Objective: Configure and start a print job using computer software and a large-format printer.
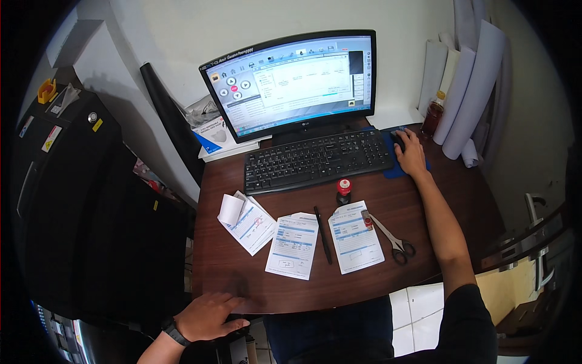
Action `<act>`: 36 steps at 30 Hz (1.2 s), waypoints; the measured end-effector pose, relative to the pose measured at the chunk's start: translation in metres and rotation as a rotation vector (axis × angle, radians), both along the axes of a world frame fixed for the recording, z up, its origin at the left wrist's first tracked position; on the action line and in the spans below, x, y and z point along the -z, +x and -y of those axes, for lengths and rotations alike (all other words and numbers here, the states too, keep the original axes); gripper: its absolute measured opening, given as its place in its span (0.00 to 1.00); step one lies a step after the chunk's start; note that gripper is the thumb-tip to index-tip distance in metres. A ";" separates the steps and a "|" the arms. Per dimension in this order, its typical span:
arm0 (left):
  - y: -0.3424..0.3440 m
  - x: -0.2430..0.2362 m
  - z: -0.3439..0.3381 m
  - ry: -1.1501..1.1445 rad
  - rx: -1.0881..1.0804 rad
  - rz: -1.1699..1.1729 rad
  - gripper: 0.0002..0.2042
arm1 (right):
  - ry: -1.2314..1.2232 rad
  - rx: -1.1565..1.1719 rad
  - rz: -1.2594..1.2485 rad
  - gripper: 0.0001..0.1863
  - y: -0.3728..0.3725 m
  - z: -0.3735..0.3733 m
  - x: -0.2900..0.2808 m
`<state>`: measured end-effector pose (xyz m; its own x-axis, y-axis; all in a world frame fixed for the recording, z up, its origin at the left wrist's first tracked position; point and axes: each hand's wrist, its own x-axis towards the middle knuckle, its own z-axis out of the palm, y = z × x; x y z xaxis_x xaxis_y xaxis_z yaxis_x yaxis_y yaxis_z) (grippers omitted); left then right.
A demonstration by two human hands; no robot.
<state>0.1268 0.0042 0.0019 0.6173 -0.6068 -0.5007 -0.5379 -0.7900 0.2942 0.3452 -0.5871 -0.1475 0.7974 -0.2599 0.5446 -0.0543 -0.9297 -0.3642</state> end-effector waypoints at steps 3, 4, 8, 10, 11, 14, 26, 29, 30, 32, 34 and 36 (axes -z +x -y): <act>0.000 -0.001 0.000 0.003 -0.002 -0.006 0.29 | -0.006 -0.012 0.009 0.25 0.000 0.000 0.001; 0.000 -0.001 0.001 0.011 -0.004 -0.019 0.29 | -0.006 0.004 0.006 0.25 0.000 0.000 0.001; -0.001 0.000 0.001 0.012 0.005 -0.002 0.29 | -0.018 0.000 0.000 0.25 0.000 -0.001 0.000; -0.001 0.000 0.001 -0.002 0.020 0.005 0.29 | -0.023 0.023 -0.002 0.24 0.000 -0.001 0.000; -0.001 0.001 0.000 -0.013 0.023 0.019 0.29 | -0.023 0.008 -0.001 0.24 0.000 -0.001 0.000; -0.001 0.002 -0.002 0.002 0.013 0.006 0.30 | -0.018 -0.011 0.026 0.24 -0.002 -0.001 -0.001; -0.003 0.002 -0.002 -0.004 0.020 0.023 0.29 | -0.033 -0.015 0.043 0.23 -0.003 -0.002 -0.002; -0.002 0.001 -0.001 -0.030 0.035 0.024 0.29 | -0.027 -0.004 0.038 0.23 -0.002 0.000 0.000; -0.003 0.001 0.000 -0.012 0.028 0.018 0.30 | -0.037 -0.005 0.051 0.23 -0.001 0.000 0.001; -0.002 0.001 0.000 0.007 0.027 0.013 0.30 | -0.046 0.001 0.064 0.23 0.001 0.002 0.003; -0.002 0.001 0.000 -0.006 0.025 0.016 0.30 | -0.032 0.016 0.051 0.23 0.001 0.003 0.004; -0.001 0.001 0.001 -0.014 0.027 0.026 0.30 | -0.036 0.001 0.055 0.23 0.001 0.004 0.005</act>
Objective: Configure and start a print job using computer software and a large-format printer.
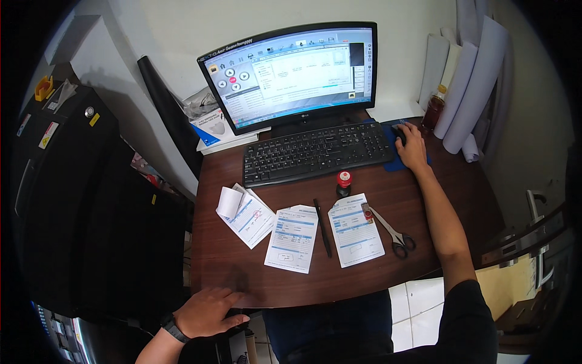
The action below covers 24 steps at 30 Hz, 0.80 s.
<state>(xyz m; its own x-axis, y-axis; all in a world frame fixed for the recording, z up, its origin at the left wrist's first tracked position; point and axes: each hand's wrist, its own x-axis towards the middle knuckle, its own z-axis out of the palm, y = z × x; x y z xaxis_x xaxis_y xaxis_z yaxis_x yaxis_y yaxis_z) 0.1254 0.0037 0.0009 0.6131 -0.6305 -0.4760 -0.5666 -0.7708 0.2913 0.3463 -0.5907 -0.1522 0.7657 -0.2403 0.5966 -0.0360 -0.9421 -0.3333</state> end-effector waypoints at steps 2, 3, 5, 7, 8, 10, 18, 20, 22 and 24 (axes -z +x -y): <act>0.000 0.000 0.000 -0.004 -0.005 0.003 0.30 | -0.002 -0.003 -0.001 0.23 0.000 0.000 0.000; 0.000 -0.001 0.000 0.003 -0.009 -0.004 0.30 | -0.005 -0.004 0.000 0.24 0.000 0.000 0.000; 0.000 -0.001 0.001 0.010 -0.016 -0.012 0.30 | -0.008 -0.007 0.001 0.24 0.000 -0.001 0.000; 0.000 -0.002 0.002 0.037 -0.027 -0.033 0.30 | 0.005 0.004 0.001 0.24 -0.001 -0.001 -0.001; 0.000 -0.002 0.002 0.036 -0.027 -0.027 0.30 | 0.003 -0.016 0.003 0.24 -0.001 -0.001 -0.001; 0.000 -0.003 0.002 0.024 -0.031 -0.030 0.30 | 0.006 -0.005 -0.003 0.24 -0.001 -0.002 -0.002; 0.000 -0.001 0.000 -0.002 -0.006 -0.004 0.29 | 0.011 -0.039 0.003 0.24 -0.003 -0.004 -0.005; 0.000 -0.001 0.000 0.008 -0.008 -0.002 0.29 | 0.009 -0.044 0.006 0.24 -0.003 -0.004 -0.006; 0.000 -0.001 -0.001 0.018 -0.010 -0.014 0.29 | 0.013 -0.058 0.021 0.24 -0.004 -0.004 -0.006; -0.001 -0.001 -0.001 0.008 -0.008 0.000 0.29 | 0.016 -0.073 0.023 0.24 -0.004 -0.005 -0.007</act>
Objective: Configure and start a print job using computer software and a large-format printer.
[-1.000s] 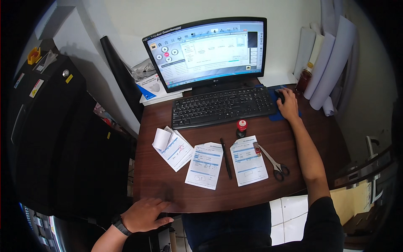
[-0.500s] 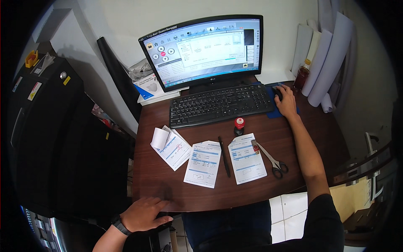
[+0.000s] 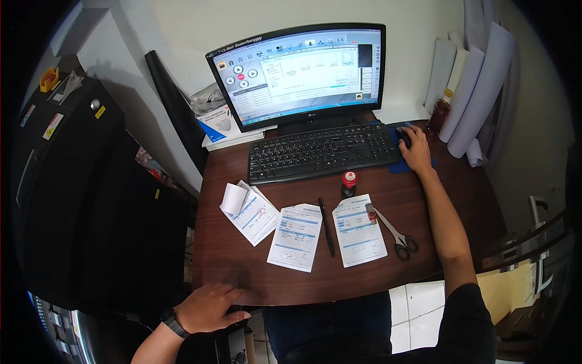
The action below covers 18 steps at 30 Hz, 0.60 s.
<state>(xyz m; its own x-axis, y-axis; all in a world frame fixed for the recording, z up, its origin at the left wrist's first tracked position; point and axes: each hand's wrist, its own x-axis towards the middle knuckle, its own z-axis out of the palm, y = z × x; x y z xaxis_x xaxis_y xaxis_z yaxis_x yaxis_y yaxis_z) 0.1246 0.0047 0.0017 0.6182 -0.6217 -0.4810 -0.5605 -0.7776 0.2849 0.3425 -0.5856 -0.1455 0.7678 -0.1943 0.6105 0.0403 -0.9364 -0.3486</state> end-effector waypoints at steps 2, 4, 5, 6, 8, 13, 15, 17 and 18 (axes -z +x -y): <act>0.000 0.000 0.000 -0.004 0.003 0.006 0.29 | 0.004 0.002 0.002 0.24 0.000 -0.001 0.000; 0.000 0.001 0.000 -0.006 -0.006 -0.004 0.29 | 0.018 0.022 -0.005 0.23 0.000 -0.001 0.001; 0.000 0.001 0.000 -0.014 -0.005 0.005 0.29 | 0.020 0.011 -0.012 0.23 0.000 -0.001 0.001; 0.000 0.001 0.000 -0.012 -0.002 0.007 0.29 | 0.024 0.008 -0.004 0.23 0.001 -0.001 0.001; 0.000 0.001 0.000 -0.011 0.001 0.007 0.29 | 0.027 0.005 0.001 0.23 0.001 0.000 0.002; 0.000 -0.001 0.002 0.005 -0.008 -0.024 0.29 | 0.013 0.030 0.014 0.25 0.002 0.001 0.002; 0.000 -0.002 0.003 0.002 -0.003 -0.011 0.29 | -0.006 0.030 0.016 0.25 0.002 0.000 0.003; 0.000 -0.002 0.003 0.004 -0.003 -0.006 0.29 | -0.025 0.040 0.021 0.25 0.002 0.000 0.004; 0.000 -0.003 0.003 0.004 -0.003 -0.006 0.29 | -0.036 0.042 0.030 0.24 0.002 -0.001 0.004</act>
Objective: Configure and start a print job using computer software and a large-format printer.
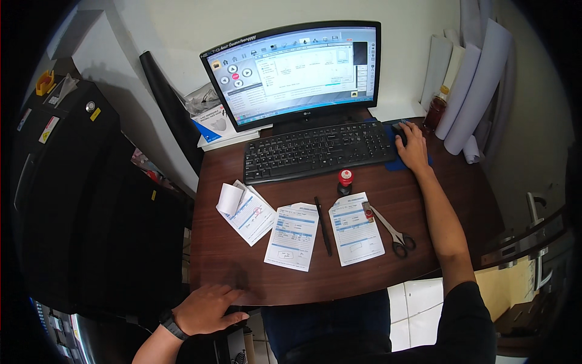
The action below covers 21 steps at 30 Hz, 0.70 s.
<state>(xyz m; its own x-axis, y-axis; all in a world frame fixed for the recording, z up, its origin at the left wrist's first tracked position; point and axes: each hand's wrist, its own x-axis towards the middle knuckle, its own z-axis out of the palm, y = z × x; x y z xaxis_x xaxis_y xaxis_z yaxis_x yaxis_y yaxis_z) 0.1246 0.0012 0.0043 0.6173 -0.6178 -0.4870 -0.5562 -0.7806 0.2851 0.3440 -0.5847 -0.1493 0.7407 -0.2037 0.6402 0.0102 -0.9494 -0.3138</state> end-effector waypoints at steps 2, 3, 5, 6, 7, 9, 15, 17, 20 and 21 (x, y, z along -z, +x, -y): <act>0.000 0.000 0.001 -0.002 0.000 0.001 0.29 | -0.012 0.002 0.009 0.24 -0.001 -0.001 -0.002; 0.001 0.000 0.001 0.002 0.002 -0.002 0.29 | -0.045 -0.002 0.037 0.23 -0.002 -0.003 -0.004; 0.000 0.001 0.001 0.007 0.002 -0.004 0.29 | -0.077 -0.009 0.066 0.22 -0.004 -0.010 -0.009; 0.000 0.001 0.001 0.011 -0.003 -0.015 0.29 | -0.079 -0.049 0.095 0.20 -0.005 -0.015 -0.013; 0.000 0.001 0.001 0.021 -0.010 -0.036 0.29 | -0.065 -0.071 0.111 0.18 -0.006 -0.022 -0.016; -0.001 0.002 0.001 0.011 0.003 -0.012 0.29 | -0.094 -0.163 0.096 0.17 -0.008 -0.040 -0.023; 0.000 0.005 -0.001 0.009 0.010 0.004 0.29 | -0.138 -0.424 -0.035 0.15 -0.006 -0.107 -0.031; 0.000 0.007 -0.003 0.012 0.005 0.016 0.29 | -0.173 -0.429 -0.030 0.16 0.000 -0.123 -0.030; -0.001 0.010 -0.006 -0.058 0.035 0.092 0.28 | -0.159 -0.428 0.031 0.18 0.006 -0.137 -0.026; -0.001 0.011 -0.007 -0.051 0.038 0.084 0.28 | -0.168 -0.441 0.044 0.18 0.006 -0.139 -0.024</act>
